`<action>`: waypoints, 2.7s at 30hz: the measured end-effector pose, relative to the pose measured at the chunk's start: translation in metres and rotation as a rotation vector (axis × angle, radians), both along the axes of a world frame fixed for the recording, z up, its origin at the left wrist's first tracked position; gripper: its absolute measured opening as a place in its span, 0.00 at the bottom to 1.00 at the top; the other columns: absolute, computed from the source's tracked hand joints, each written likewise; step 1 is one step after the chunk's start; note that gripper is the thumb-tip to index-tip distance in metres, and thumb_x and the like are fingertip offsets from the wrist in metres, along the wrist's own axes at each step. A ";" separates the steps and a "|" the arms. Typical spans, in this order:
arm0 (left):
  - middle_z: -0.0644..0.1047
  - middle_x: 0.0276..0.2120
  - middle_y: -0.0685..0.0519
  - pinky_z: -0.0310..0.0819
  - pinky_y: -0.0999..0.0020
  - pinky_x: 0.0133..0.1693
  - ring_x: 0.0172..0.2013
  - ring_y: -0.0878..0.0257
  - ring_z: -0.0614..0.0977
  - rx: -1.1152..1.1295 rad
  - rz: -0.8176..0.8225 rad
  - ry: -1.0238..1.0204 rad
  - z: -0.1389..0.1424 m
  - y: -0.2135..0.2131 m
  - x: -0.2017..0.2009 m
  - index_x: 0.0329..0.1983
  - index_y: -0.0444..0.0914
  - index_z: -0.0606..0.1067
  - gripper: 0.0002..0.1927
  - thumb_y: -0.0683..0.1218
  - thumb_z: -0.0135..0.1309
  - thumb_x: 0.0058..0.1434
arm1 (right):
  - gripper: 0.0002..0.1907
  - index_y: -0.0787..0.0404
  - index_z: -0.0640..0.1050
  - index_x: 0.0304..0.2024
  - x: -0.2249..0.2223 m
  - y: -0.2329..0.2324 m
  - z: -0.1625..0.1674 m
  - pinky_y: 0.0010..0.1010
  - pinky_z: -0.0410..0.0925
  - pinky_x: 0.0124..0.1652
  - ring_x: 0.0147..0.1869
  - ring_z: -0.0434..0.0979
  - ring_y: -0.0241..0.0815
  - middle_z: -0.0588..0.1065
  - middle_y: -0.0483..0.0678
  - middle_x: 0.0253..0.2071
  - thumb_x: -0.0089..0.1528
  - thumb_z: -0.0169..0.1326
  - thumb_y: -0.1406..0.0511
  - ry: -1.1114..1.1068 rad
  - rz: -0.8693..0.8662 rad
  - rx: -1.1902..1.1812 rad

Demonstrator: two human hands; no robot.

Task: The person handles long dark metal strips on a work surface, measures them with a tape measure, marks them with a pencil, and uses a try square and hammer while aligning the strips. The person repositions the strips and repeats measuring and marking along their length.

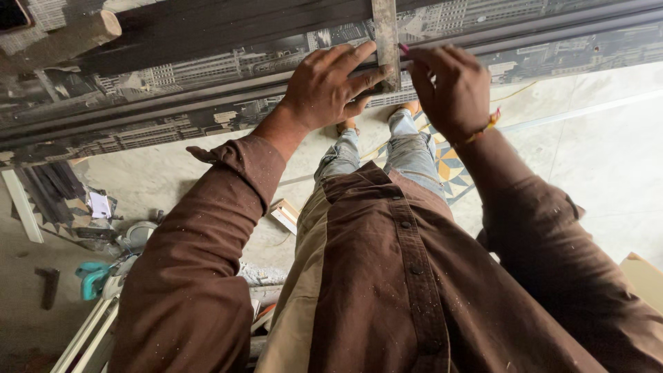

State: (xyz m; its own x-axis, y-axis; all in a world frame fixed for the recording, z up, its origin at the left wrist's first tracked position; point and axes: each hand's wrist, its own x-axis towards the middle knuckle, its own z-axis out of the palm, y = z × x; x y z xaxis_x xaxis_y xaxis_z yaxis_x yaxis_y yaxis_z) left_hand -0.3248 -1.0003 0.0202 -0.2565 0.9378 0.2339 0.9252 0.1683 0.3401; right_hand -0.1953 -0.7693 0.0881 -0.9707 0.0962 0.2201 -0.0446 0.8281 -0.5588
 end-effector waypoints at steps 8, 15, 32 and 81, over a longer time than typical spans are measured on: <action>0.70 0.67 0.49 0.79 0.51 0.54 0.58 0.50 0.79 -0.044 0.013 -0.022 0.004 -0.002 -0.002 0.73 0.63 0.67 0.42 0.59 0.72 0.56 | 0.05 0.60 0.84 0.47 0.018 -0.003 0.021 0.28 0.72 0.34 0.36 0.80 0.37 0.82 0.47 0.40 0.72 0.58 0.70 -0.068 0.015 0.050; 0.70 0.66 0.49 0.78 0.51 0.54 0.58 0.50 0.78 -0.019 0.016 0.017 0.004 0.002 -0.002 0.71 0.61 0.70 0.38 0.60 0.71 0.57 | 0.07 0.61 0.84 0.51 0.025 -0.006 0.001 0.26 0.69 0.27 0.31 0.79 0.38 0.82 0.50 0.37 0.72 0.59 0.70 -0.150 0.014 -0.011; 0.69 0.67 0.49 0.76 0.50 0.56 0.60 0.50 0.76 -0.060 -0.023 -0.063 0.014 0.000 -0.005 0.71 0.57 0.73 0.39 0.56 0.73 0.55 | 0.25 0.63 0.81 0.56 0.013 0.142 -0.001 0.38 0.77 0.48 0.54 0.81 0.47 0.81 0.54 0.50 0.61 0.68 0.57 -0.072 0.318 0.355; 0.70 0.67 0.49 0.81 0.53 0.56 0.58 0.52 0.80 -0.013 -0.008 -0.081 -0.005 0.081 0.024 0.75 0.66 0.59 0.40 0.57 0.66 0.64 | 0.04 0.54 0.83 0.44 0.058 0.076 0.048 0.31 0.72 0.34 0.33 0.80 0.36 0.82 0.45 0.35 0.68 0.59 0.67 -0.150 0.019 0.044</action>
